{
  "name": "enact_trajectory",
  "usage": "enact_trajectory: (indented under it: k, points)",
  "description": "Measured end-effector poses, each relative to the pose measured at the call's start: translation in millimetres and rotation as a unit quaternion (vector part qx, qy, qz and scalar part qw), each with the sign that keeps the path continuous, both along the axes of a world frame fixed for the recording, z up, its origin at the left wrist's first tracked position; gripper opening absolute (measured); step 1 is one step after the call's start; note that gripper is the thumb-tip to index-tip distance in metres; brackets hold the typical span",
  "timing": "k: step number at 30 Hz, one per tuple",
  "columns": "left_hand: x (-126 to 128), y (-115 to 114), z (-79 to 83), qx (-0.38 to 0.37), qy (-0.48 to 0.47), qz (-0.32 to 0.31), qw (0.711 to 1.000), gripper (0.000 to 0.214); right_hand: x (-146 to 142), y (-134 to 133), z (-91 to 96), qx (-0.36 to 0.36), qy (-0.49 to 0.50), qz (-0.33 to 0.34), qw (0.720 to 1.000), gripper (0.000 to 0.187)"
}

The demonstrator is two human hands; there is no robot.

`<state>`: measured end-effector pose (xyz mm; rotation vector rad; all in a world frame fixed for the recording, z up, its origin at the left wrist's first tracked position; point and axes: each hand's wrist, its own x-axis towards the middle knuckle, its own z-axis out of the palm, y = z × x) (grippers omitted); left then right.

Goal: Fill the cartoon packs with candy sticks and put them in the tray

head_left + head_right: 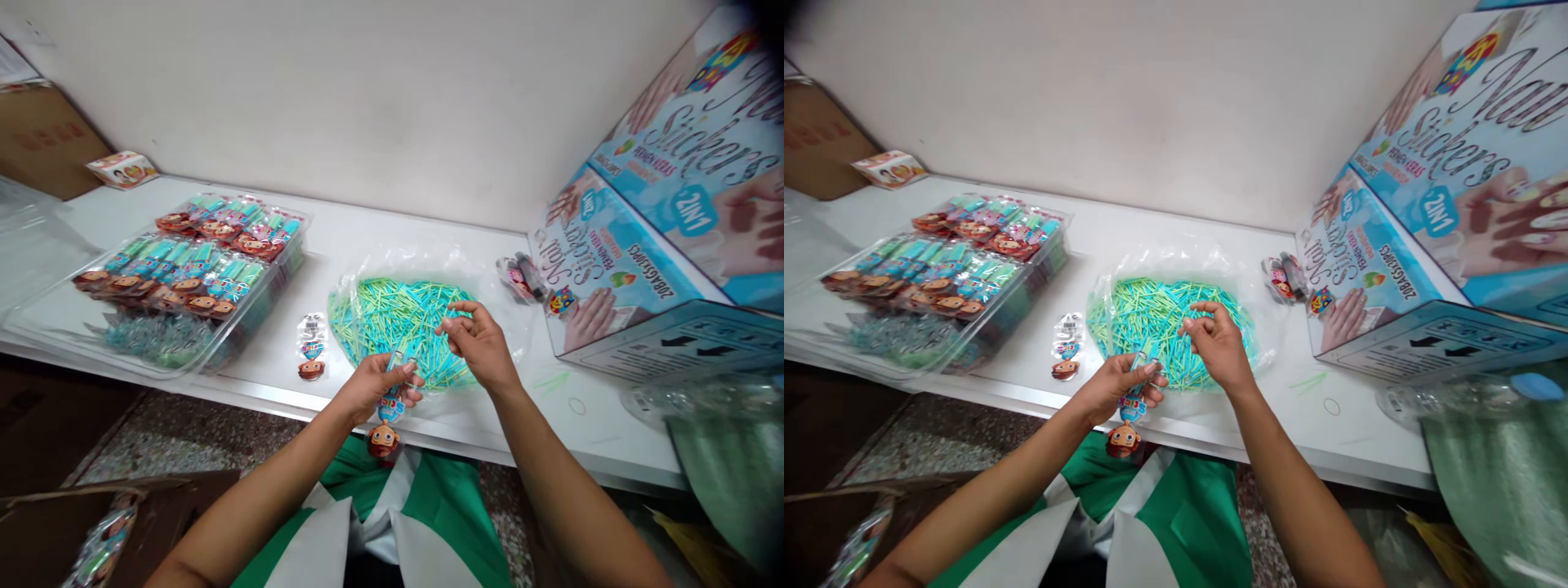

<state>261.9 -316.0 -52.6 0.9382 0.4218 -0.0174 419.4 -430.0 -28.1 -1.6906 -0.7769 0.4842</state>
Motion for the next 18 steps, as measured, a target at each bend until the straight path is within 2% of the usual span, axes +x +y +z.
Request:
enact_trajectory:
  k: [2,5,12,18]
  points:
    - [1,-1,0.5,0.004,-0.002,-0.001,1.0,0.038,-14,6,8.0,0.042,0.025,-0.036,0.998,0.036]
    - [1,-3,0.2,0.004,-0.008,-0.002,1.0,0.039,-29,13,10.8,0.048,0.019,-0.05,0.997,0.034]
    - [-1,-4,-0.4,0.017,-0.023,-0.008,1.0,0.039,-34,17,6.9,0.057,-0.008,-0.078,0.995,0.03]
    - [-1,-4,4.0,0.019,-0.034,-0.002,0.999,0.038,-43,13,0.9,0.032,-0.015,-0.035,0.999,0.025]
